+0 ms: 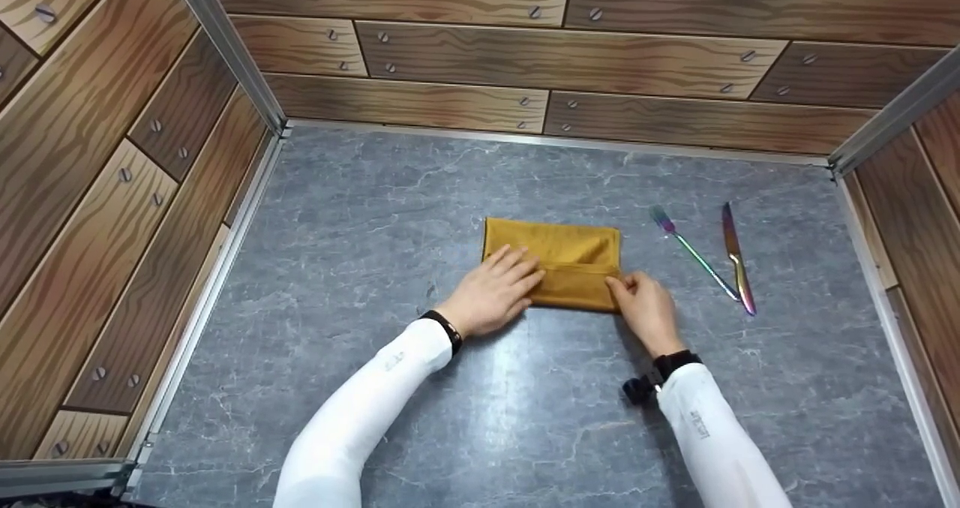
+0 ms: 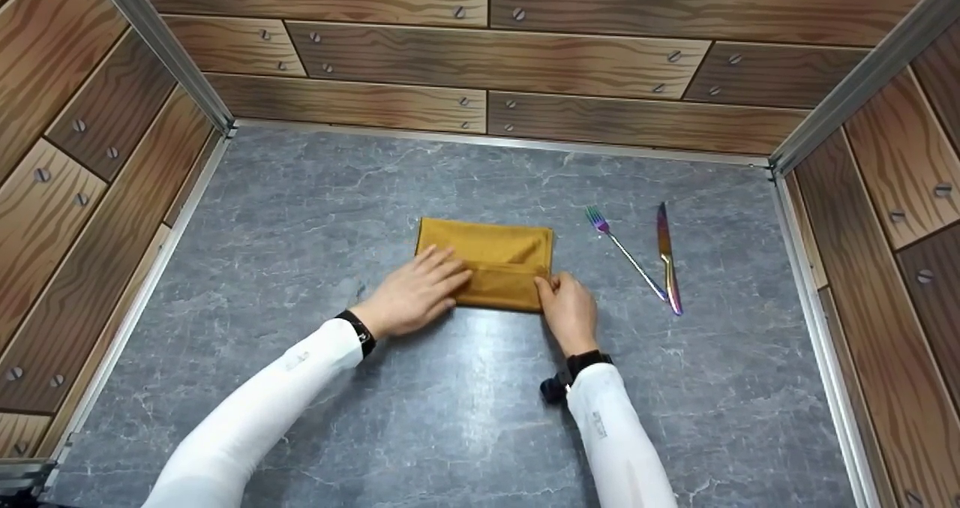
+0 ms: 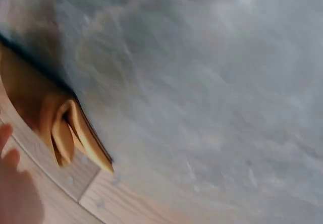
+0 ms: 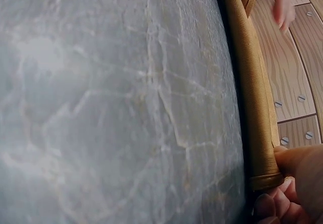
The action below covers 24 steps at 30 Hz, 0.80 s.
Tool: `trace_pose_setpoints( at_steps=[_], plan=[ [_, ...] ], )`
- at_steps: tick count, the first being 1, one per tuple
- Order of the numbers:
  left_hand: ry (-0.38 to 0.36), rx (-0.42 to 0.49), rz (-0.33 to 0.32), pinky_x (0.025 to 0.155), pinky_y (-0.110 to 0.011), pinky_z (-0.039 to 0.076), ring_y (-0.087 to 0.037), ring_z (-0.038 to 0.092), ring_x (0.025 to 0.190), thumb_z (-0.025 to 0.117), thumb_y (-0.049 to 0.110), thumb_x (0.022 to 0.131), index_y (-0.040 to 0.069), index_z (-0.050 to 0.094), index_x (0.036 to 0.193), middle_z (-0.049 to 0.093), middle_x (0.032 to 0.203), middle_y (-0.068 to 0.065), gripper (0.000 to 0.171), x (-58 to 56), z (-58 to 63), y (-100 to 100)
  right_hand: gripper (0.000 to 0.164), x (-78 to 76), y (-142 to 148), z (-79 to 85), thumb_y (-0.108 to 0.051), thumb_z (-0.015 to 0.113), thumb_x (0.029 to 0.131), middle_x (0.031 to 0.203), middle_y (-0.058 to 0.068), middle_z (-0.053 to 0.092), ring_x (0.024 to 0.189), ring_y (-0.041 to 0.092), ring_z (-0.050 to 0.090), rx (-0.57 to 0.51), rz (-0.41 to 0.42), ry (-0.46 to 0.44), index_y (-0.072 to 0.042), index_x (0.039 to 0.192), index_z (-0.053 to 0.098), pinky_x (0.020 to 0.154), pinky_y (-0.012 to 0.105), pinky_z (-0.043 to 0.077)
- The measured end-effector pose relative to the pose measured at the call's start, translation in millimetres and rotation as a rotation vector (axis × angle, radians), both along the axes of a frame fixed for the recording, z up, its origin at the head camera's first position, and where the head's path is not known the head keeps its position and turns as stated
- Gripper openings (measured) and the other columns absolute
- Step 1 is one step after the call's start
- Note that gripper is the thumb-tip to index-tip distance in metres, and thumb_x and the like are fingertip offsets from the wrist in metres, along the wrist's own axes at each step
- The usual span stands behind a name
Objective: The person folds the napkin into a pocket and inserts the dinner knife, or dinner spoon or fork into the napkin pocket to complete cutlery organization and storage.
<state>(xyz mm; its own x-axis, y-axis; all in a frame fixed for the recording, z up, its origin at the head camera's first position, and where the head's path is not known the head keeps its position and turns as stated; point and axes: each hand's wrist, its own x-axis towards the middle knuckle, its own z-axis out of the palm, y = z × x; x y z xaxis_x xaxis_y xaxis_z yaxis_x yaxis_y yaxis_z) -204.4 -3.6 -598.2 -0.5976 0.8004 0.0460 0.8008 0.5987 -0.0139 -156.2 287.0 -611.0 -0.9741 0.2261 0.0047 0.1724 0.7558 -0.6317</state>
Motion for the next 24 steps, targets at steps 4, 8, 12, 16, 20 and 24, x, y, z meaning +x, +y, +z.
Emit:
trace_pose_setpoints(
  at_steps=[4,8,12,16,20,24],
  plan=[
    [-0.074,-0.049,0.04,0.119,-0.047,0.001,-0.028,0.006,0.149,0.03,0.049,0.105,0.014,0.02,0.158,0.014,0.163,-0.009,0.064,5.4,-10.8,-2,0.034,0.5,-1,0.1,-0.037,0.065,0.095,0.075,0.009,0.062,0.068,0.027,0.057,0.001,0.01,-0.001,-0.004,0.088,0.064,0.062,0.038,0.043],
    [-0.154,-0.05,0.132,0.119,-0.044,0.001,-0.029,0.004,0.149,0.023,0.052,0.105,0.013,0.014,0.158,0.007,0.163,-0.012,0.066,5.4,-18.3,-3,0.035,1.4,0,0.7,-0.038,0.064,0.095,0.073,0.007,0.059,0.066,0.026,0.054,0.003,0.009,-0.007,-0.006,0.084,0.061,0.061,0.037,0.041],
    [-0.222,-0.062,0.181,0.119,-0.041,-0.003,-0.028,-0.003,0.149,0.016,0.053,0.104,0.012,0.005,0.159,0.0,0.163,-0.012,0.069,3.1,-23.8,-3,0.035,1.8,0,0.7,-0.038,0.064,0.095,0.07,0.006,0.056,0.065,0.026,0.052,0.012,0.005,-0.004,-0.007,0.08,0.059,0.06,0.036,0.039],
    [-0.266,-0.056,0.218,0.118,-0.038,-0.006,-0.025,-0.008,0.149,0.012,0.054,0.104,0.012,0.001,0.158,-0.005,0.164,-0.01,0.069,2.2,-27.0,-3,0.033,2.1,-1,0.2,-0.036,0.064,0.095,0.069,0.005,0.056,0.063,0.025,0.052,0.017,0.013,0.006,-0.006,0.081,0.06,0.059,0.036,0.039],
    [-0.285,-0.054,0.238,0.118,-0.037,-0.006,-0.023,-0.01,0.148,0.012,0.052,0.104,0.012,0.0,0.158,-0.007,0.164,-0.008,0.068,2.7,-27.2,-2,0.031,2.9,-2,-0.5,-0.033,0.065,0.095,0.069,0.005,0.056,0.063,0.025,0.053,0.026,0.017,0.012,-0.006,0.081,0.059,0.059,0.037,0.039],
    [-0.28,-0.067,0.243,0.118,-0.037,-0.007,-0.023,-0.011,0.148,0.01,0.051,0.105,0.012,-0.001,0.158,-0.007,0.163,-0.008,0.067,2.5,-27.1,0,0.03,4.0,-2,-1.8,-0.032,0.066,0.094,0.068,0.005,0.056,0.061,0.025,0.052,0.059,0.033,0.024,-0.007,0.08,0.058,0.057,0.037,0.039]
  ],
)
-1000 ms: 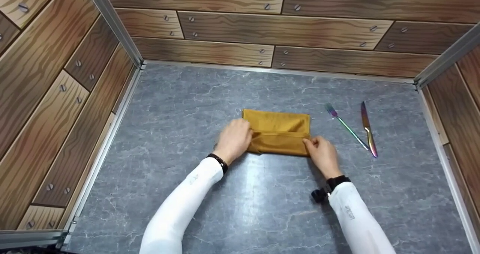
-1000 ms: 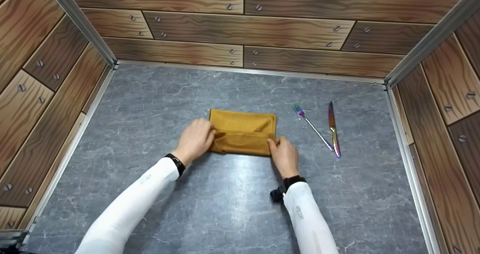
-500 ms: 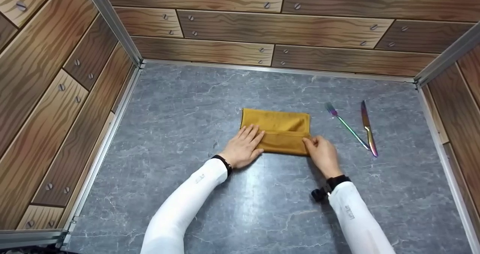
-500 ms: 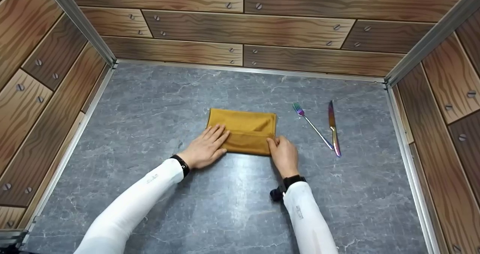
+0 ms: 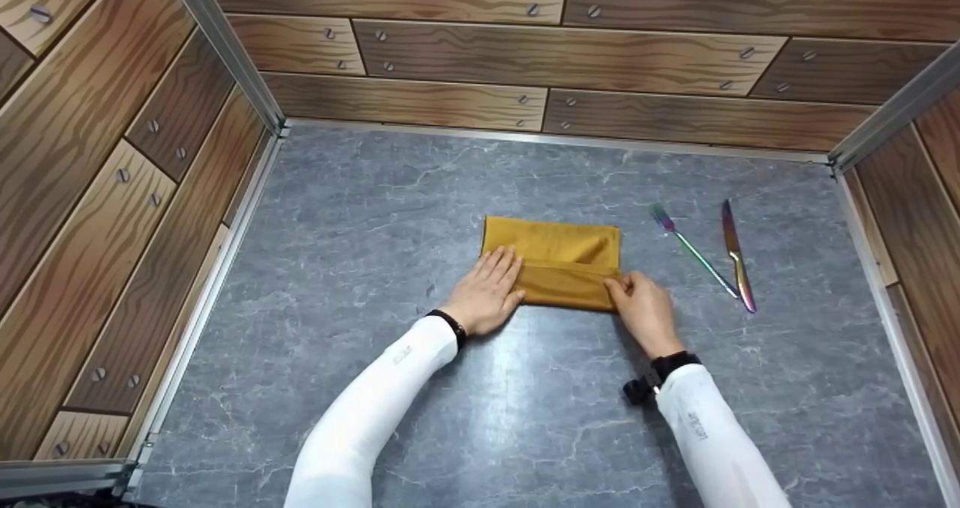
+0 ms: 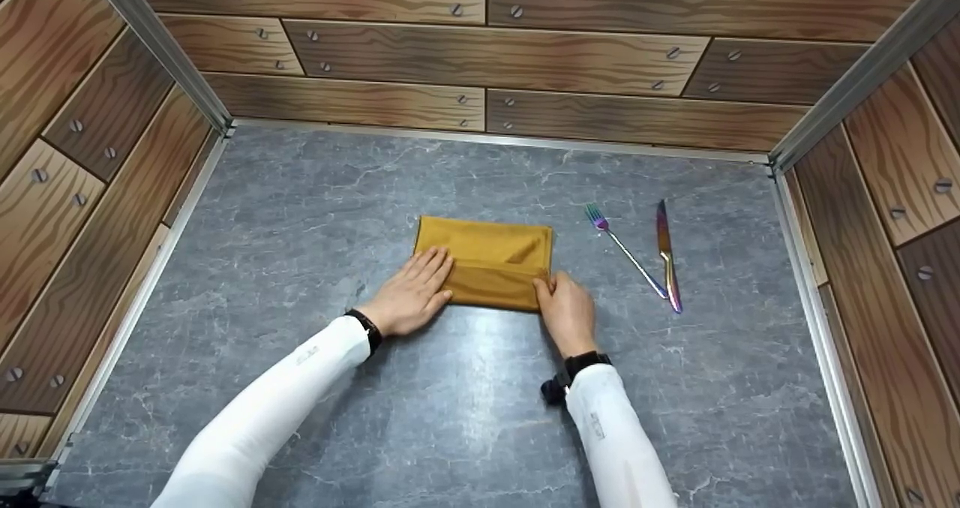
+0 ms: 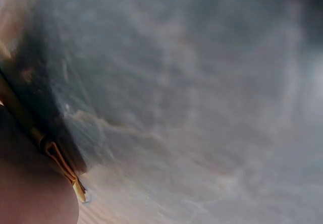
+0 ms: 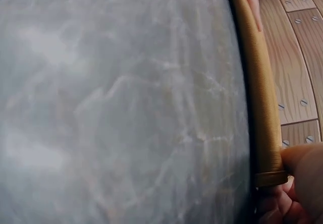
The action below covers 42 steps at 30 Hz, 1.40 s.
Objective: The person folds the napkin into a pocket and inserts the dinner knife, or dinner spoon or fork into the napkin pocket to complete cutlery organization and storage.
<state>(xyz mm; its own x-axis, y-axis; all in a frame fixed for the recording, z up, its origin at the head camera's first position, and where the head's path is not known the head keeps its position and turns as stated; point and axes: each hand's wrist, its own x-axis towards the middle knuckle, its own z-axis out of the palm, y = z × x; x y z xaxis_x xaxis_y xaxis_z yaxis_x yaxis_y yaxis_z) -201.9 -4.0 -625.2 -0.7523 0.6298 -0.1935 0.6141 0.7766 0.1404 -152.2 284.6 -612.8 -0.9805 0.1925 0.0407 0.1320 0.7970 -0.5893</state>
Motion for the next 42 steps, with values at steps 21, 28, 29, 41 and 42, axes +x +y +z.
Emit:
trace_pose_setpoints(
  at_steps=[21,28,29,41,42],
  plan=[
    [-0.025,-0.114,-0.008,0.116,-0.038,-0.012,-0.024,-0.016,0.147,0.012,0.052,0.104,0.013,-0.005,0.157,-0.013,0.162,-0.007,0.068,-4.1,0.7,5,0.075,6.6,-75,11.3,-0.057,0.05,0.096,0.158,0.018,0.024,0.145,0.04,0.015,0.531,0.664,0.123,-0.007,0.151,0.037,0.116,0.059,0.005],
    [-0.039,-0.115,-0.01,0.116,-0.038,-0.012,-0.023,-0.016,0.147,0.011,0.051,0.104,0.013,-0.005,0.157,-0.015,0.162,-0.007,0.067,-2.7,1.9,7,0.079,11.2,-81,-4.4,-0.058,0.036,0.1,0.162,0.016,0.01,0.148,0.033,0.005,0.519,0.754,-0.018,-0.005,0.156,0.018,0.118,0.052,0.005],
    [-0.038,-0.121,-0.008,0.116,-0.037,-0.012,-0.023,-0.016,0.147,0.011,0.051,0.104,0.013,-0.005,0.157,-0.015,0.162,-0.007,0.067,-2.5,2.1,7,0.079,11.0,-81,-6.0,-0.058,0.035,0.1,0.162,0.016,0.01,0.148,0.034,0.005,0.501,0.757,-0.019,-0.005,0.157,0.018,0.118,0.052,0.005],
    [-0.019,-0.087,0.003,0.117,-0.04,-0.012,-0.025,-0.015,0.147,0.011,0.053,0.104,0.014,-0.005,0.157,-0.013,0.162,-0.006,0.068,-3.6,-1.1,4,0.077,14.1,-66,-14.9,-0.055,0.036,0.102,0.162,0.017,0.005,0.148,0.035,0.002,0.389,0.737,-0.006,-0.008,0.158,0.014,0.118,0.052,0.001],
    [-0.023,-0.087,0.005,0.117,-0.04,-0.012,-0.025,-0.016,0.147,0.01,0.053,0.104,0.014,-0.005,0.157,-0.013,0.162,-0.006,0.068,-3.5,-0.8,3,0.077,14.9,-64,-15.7,-0.055,0.037,0.102,0.163,0.017,0.005,0.148,0.035,0.002,0.387,0.729,-0.008,-0.008,0.158,0.014,0.117,0.052,0.001]
  ],
)
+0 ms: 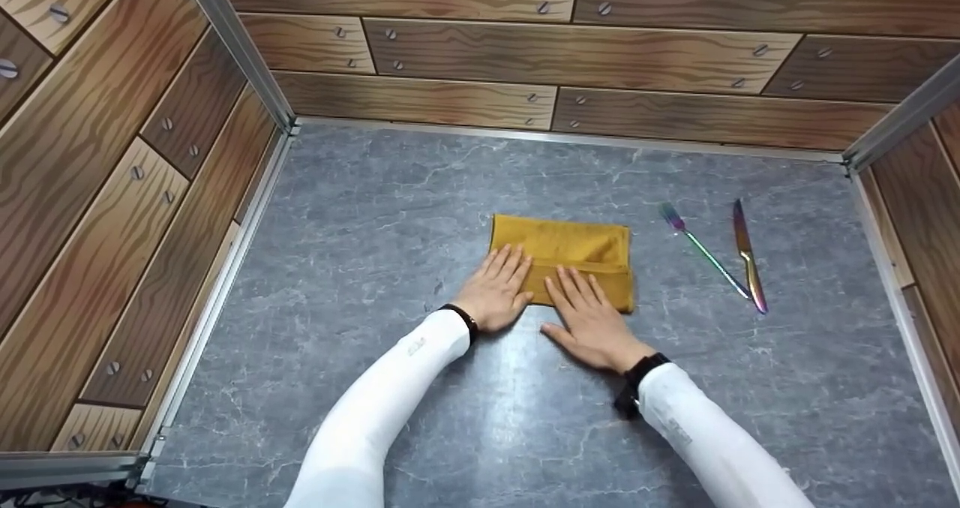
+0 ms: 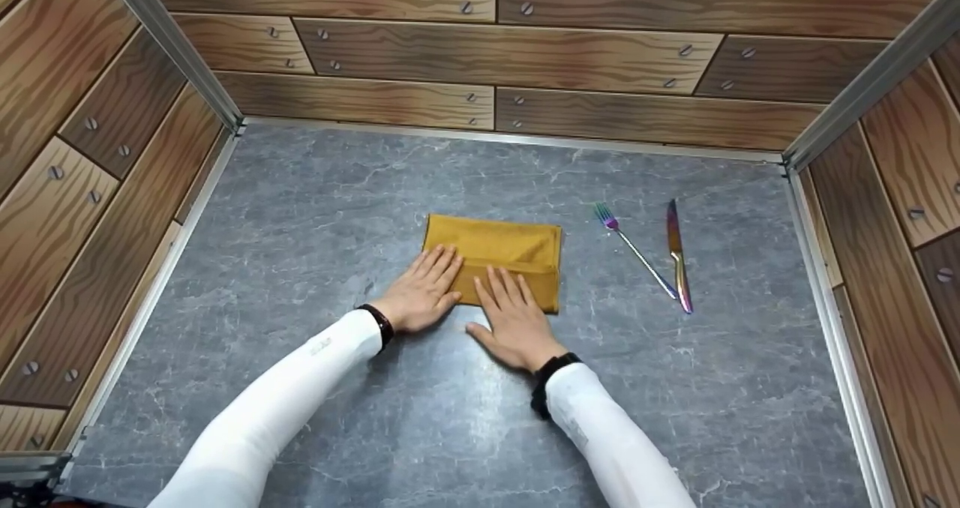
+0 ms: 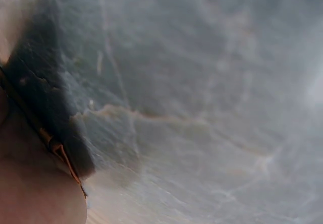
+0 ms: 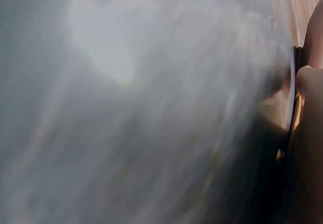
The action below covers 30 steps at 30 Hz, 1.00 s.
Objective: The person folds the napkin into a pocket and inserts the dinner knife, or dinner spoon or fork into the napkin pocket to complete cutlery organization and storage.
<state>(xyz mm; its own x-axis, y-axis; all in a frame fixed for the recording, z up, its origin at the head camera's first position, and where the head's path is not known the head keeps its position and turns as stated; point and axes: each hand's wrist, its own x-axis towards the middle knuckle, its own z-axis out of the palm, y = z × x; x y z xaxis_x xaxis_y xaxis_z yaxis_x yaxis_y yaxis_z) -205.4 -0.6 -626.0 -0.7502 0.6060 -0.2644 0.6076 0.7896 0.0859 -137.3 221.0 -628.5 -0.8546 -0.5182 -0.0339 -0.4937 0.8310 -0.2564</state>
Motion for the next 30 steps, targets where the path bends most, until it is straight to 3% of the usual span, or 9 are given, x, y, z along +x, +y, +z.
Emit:
trace_pose_setpoints(
  at_steps=[16,30],
  plan=[
    [-0.045,0.011,0.023,0.116,-0.039,-0.013,-0.025,-0.018,0.146,0.013,0.055,0.103,0.017,-0.007,0.157,-0.016,0.162,-0.005,0.069,-0.9,0.5,0,0.082,10.1,39,2.2,-0.059,0.033,0.101,0.162,0.021,-0.003,0.147,0.038,-0.007,0.002,-0.197,-0.044,-0.003,0.157,0.011,0.118,0.051,-0.002],
    [-0.047,0.043,0.025,0.117,-0.04,-0.012,-0.025,-0.017,0.147,0.013,0.055,0.104,0.018,-0.006,0.157,-0.014,0.163,-0.003,0.068,-1.8,-0.7,0,0.087,11.9,41,2.8,-0.059,0.037,0.1,0.161,0.023,-0.001,0.148,0.037,-0.005,-0.034,-0.241,-0.038,0.002,0.155,0.01,0.118,0.052,0.004]
  ],
)
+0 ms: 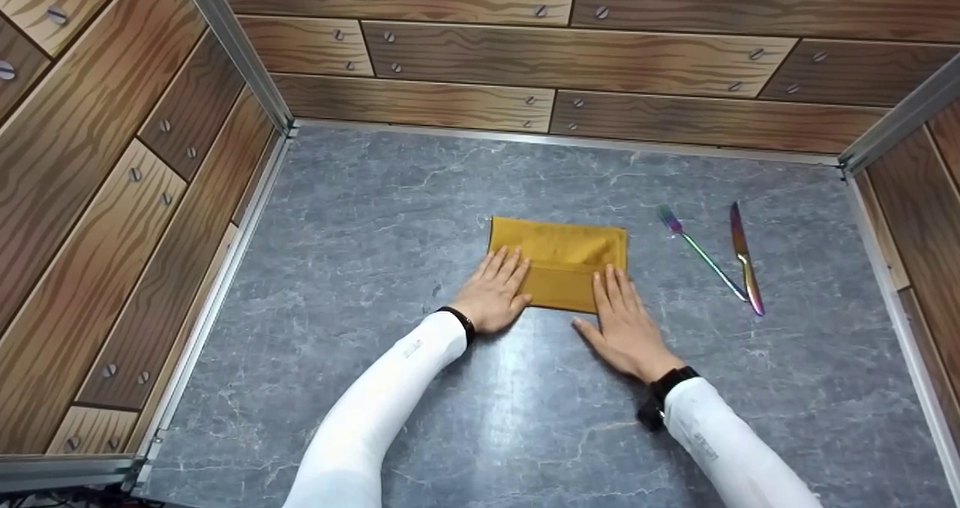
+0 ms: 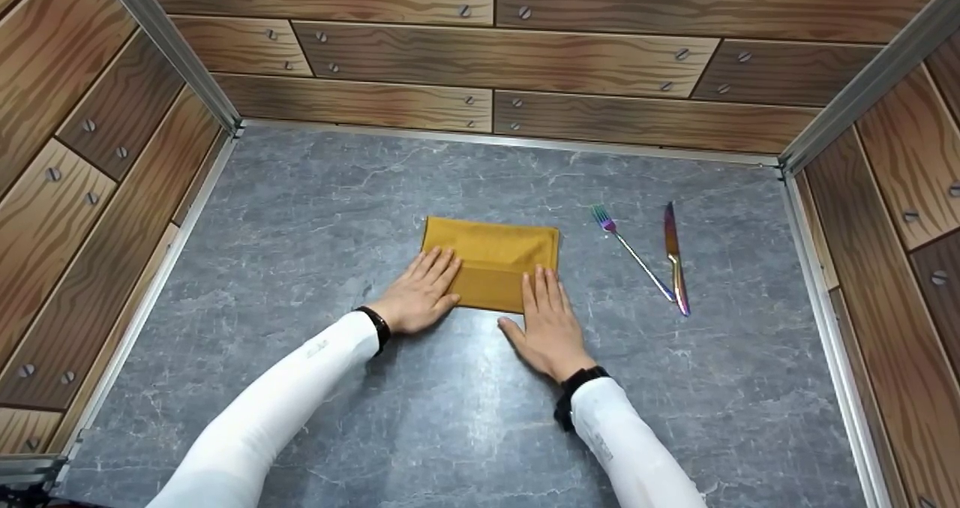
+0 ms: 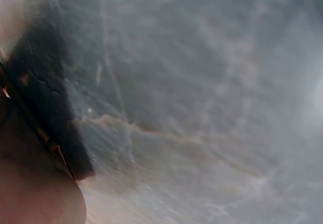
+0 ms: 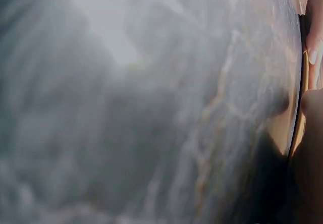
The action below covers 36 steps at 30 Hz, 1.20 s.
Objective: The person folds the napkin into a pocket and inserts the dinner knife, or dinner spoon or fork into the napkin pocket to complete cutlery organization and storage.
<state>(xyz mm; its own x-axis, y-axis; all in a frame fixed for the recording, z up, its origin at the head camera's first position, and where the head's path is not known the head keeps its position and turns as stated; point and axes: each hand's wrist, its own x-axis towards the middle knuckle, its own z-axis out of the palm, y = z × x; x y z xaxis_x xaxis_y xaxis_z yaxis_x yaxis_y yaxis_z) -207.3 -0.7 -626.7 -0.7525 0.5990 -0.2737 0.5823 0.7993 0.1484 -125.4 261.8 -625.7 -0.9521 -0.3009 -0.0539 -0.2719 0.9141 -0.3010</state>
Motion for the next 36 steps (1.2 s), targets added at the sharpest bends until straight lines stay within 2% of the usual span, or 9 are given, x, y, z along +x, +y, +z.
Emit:
trace_pose_setpoints(
  at_steps=[7,15,22,25,28,30,32,34,36],
  plan=[
    [-0.005,0.005,-0.003,0.117,-0.039,-0.012,-0.024,-0.017,0.147,0.013,0.056,0.103,0.019,-0.007,0.157,-0.014,0.163,-0.002,0.068,-0.3,0.5,-1,0.086,-0.3,0,-0.5,-0.057,0.04,0.1,0.161,0.024,0.001,0.148,0.038,-0.003,0.002,-0.002,0.011,0.003,0.155,0.012,0.118,0.052,0.005],
    [0.001,0.02,-0.003,0.117,-0.039,-0.012,-0.024,-0.016,0.147,0.014,0.055,0.103,0.019,-0.006,0.158,-0.012,0.163,-0.003,0.068,0.1,-0.1,-1,0.087,-0.7,0,3.2,-0.061,0.034,0.1,0.161,0.022,-0.003,0.148,0.035,-0.008,0.029,-0.006,-0.04,0.001,0.156,0.008,0.118,0.051,0.003],
    [-0.026,0.041,0.005,0.117,-0.038,-0.01,-0.023,-0.013,0.148,0.016,0.053,0.104,0.019,-0.001,0.158,-0.009,0.163,-0.002,0.066,-0.9,5.3,-3,0.084,-5.7,-1,14.2,-0.061,0.028,0.101,0.161,0.023,0.002,0.147,0.038,-0.002,0.047,-0.002,-0.098,0.0,0.155,0.013,0.118,0.052,0.004],
    [-0.03,0.116,0.014,0.119,-0.037,-0.002,-0.024,-0.001,0.149,0.024,0.044,0.107,0.016,0.014,0.158,0.005,0.164,-0.004,0.059,-4.6,13.4,-6,0.075,-11.6,2,23.0,-0.055,0.029,0.103,0.161,0.022,0.01,0.147,0.04,0.007,0.032,-0.006,-0.12,-0.002,0.155,0.021,0.117,0.054,0.01],
    [-0.009,0.251,0.042,0.119,-0.038,0.014,-0.027,0.021,0.146,0.039,0.024,0.106,0.011,0.041,0.15,0.028,0.159,-0.01,0.046,-11.1,22.8,-11,0.057,-20.6,6,29.6,-0.038,0.04,0.105,0.155,0.022,0.029,0.142,0.041,0.025,-0.018,-0.009,-0.073,-0.002,0.15,0.038,0.113,0.056,0.022],
    [0.025,0.346,0.07,0.116,-0.038,0.025,-0.029,0.037,0.139,0.047,0.011,0.102,0.008,0.058,0.137,0.044,0.149,-0.013,0.037,-16.5,27.9,-14,0.043,-27.9,9,31.9,-0.023,0.048,0.104,0.144,0.023,0.045,0.132,0.042,0.04,-0.07,-0.009,-0.007,-0.001,0.14,0.052,0.108,0.057,0.032],
    [0.06,0.422,0.105,0.11,-0.038,0.035,-0.03,0.049,0.128,0.052,0.005,0.098,0.007,0.069,0.122,0.056,0.137,-0.013,0.03,-22.6,30.5,-18,0.031,-35.9,12,32.9,-0.01,0.053,0.099,0.128,0.023,0.059,0.118,0.042,0.052,-0.123,-0.024,0.068,0.0,0.127,0.064,0.102,0.054,0.04],
    [0.089,0.48,0.137,0.104,-0.038,0.041,-0.031,0.055,0.118,0.057,0.003,0.095,0.008,0.075,0.11,0.063,0.125,-0.011,0.024,-28.3,31.6,-21,0.023,-43.4,16,33.4,-0.002,0.057,0.095,0.113,0.021,0.066,0.105,0.042,0.058,-0.179,-0.05,0.136,0.001,0.113,0.071,0.094,0.053,0.044],
    [0.082,0.526,0.171,0.099,-0.039,0.043,-0.03,0.057,0.112,0.061,0.004,0.093,0.008,0.077,0.102,0.065,0.118,-0.01,0.019,-33.0,32.3,-23,0.018,-50.4,20,32.5,0.003,0.061,0.091,0.103,0.019,0.068,0.098,0.041,0.059,-0.227,-0.085,0.175,0.002,0.105,0.073,0.09,0.052,0.045]
  ],
)
